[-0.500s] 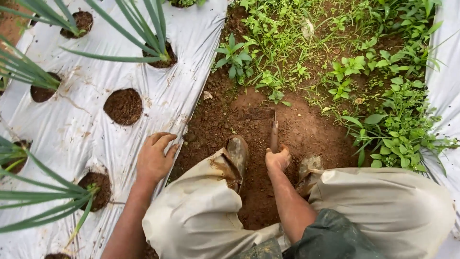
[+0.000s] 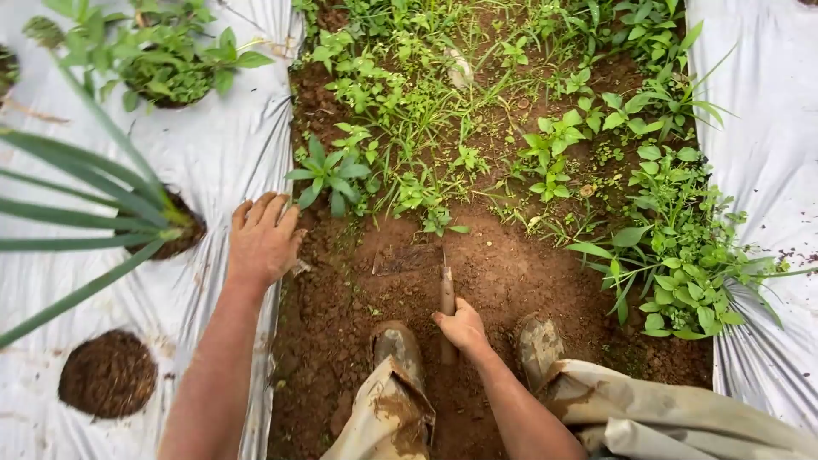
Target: Using a hand hoe and hands to remove weeds from a vegetable garden bed.
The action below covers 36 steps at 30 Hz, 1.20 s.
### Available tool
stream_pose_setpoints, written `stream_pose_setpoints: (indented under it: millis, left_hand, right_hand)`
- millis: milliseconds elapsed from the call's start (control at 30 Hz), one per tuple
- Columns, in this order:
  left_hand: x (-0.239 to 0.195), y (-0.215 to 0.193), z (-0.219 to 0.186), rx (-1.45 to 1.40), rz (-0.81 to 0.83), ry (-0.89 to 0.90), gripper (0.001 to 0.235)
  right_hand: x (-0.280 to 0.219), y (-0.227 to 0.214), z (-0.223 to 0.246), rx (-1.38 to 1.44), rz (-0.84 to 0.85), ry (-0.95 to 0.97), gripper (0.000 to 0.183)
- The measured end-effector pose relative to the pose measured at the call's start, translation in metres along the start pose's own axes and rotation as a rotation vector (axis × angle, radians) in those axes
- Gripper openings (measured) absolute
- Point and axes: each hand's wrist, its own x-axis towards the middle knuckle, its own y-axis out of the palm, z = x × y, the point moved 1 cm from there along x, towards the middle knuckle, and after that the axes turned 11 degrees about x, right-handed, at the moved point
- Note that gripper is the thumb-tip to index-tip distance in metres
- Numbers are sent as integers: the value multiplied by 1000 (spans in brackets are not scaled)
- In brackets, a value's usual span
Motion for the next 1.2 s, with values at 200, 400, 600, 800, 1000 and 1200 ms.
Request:
stream_pose_setpoints:
  millis: [200,400,600,800,1000,1200]
  left_hand:
    - [8,36,10,-25,-322,-15,37]
    - [5,36,9,-5,-318,-37,38]
    - [3,38,11,-7,-315,-31,41]
    - [9,25,8,26,-193,-49,46]
    - [5,32,5,35,-131,-58,49]
    - [8,26,5,86,-45,-56,49]
  right_hand:
    - [-19,-12,37,872,211,95,30]
    - [-15,-38,8,1149,-187,87,29]
    - [32,-24,24,1374,-347,34,31]
    - [18,-22,47,1105,-204,34,28]
    - [29,-18,62,1219,-320,7,30]
    - [44,-19,77,1076,-286,-18,29]
